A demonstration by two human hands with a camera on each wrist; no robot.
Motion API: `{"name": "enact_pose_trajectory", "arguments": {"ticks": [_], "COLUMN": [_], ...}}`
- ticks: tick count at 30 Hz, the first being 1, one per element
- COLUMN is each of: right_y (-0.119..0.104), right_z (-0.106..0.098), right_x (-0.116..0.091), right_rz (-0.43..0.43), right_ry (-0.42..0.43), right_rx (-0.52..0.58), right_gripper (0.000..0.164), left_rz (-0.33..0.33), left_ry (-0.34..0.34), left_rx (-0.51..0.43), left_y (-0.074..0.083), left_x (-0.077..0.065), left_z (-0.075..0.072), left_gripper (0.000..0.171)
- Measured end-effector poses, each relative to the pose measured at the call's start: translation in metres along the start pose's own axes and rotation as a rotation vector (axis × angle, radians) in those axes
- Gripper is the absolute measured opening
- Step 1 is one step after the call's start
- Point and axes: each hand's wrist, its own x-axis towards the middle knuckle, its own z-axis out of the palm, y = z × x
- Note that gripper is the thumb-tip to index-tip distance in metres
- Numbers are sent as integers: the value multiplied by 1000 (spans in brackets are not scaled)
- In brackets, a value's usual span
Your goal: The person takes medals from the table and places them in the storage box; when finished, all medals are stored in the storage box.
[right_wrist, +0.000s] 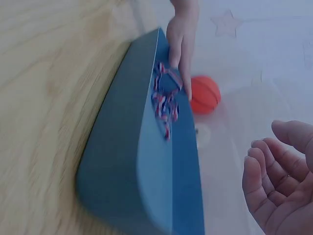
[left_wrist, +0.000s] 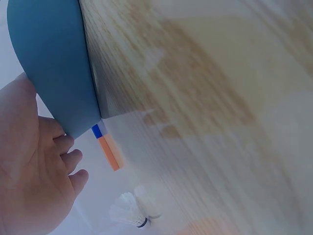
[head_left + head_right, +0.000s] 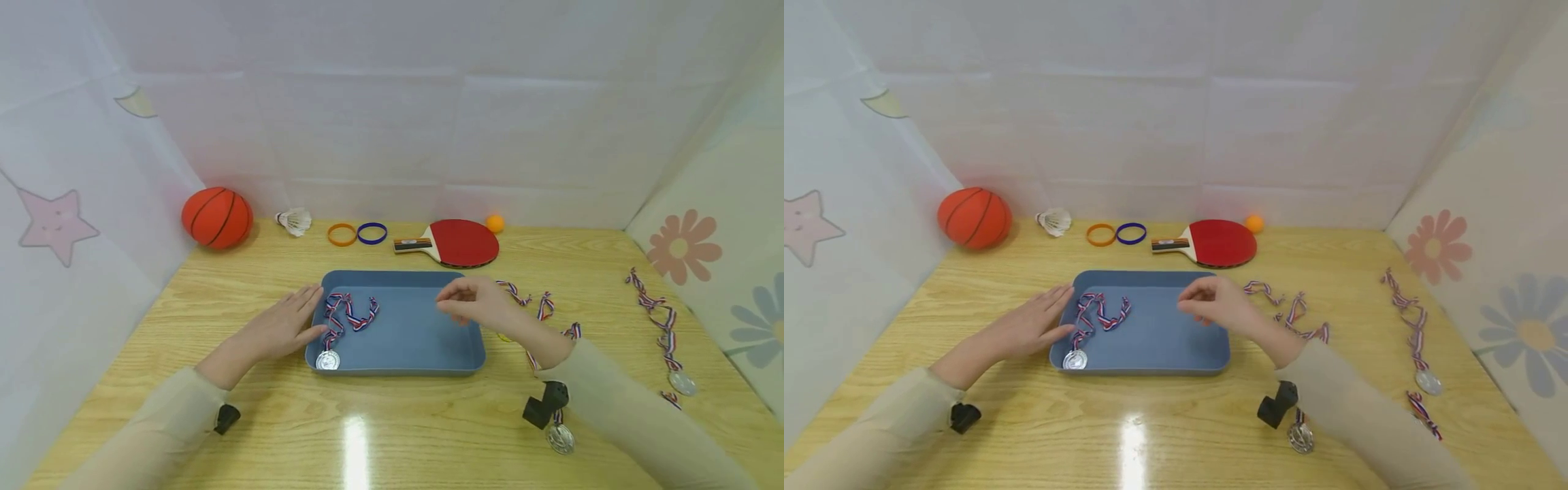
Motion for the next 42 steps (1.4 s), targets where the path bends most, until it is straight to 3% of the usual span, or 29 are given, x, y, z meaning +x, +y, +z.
{"name": "enact_pose_trajectory", "arguments": {"ticks": [6,12,19,29,34,42], "right_y": [35,66,92,96,97,94], "right_z": [-27,-46,-56,-54,-53,-51], "right_x": [-23,-39,-43,-40,-39,-37], "right_rz": [77,100,134,120,93,145], "right_ry": [99,125,148,154,119,117], "right_rx": [-67,-201,-291,-544,-599,-607], "right_gripper": [26,28,25,30,28,31], "left_rz": [-10,-7,-8,-5,-1,0], "left_ry": [-13,-16,-18,-5,-8,-7], "left_rx": [-3,0,0,-1,2,10], "left_y": [-3,-4,-3,-1,1,1], "left_x": [0,0,-1,-2,-2,-1], "left_z": [1,3,3,0,-2,-3], "left_gripper": [72,72,73,72,72,72]}}
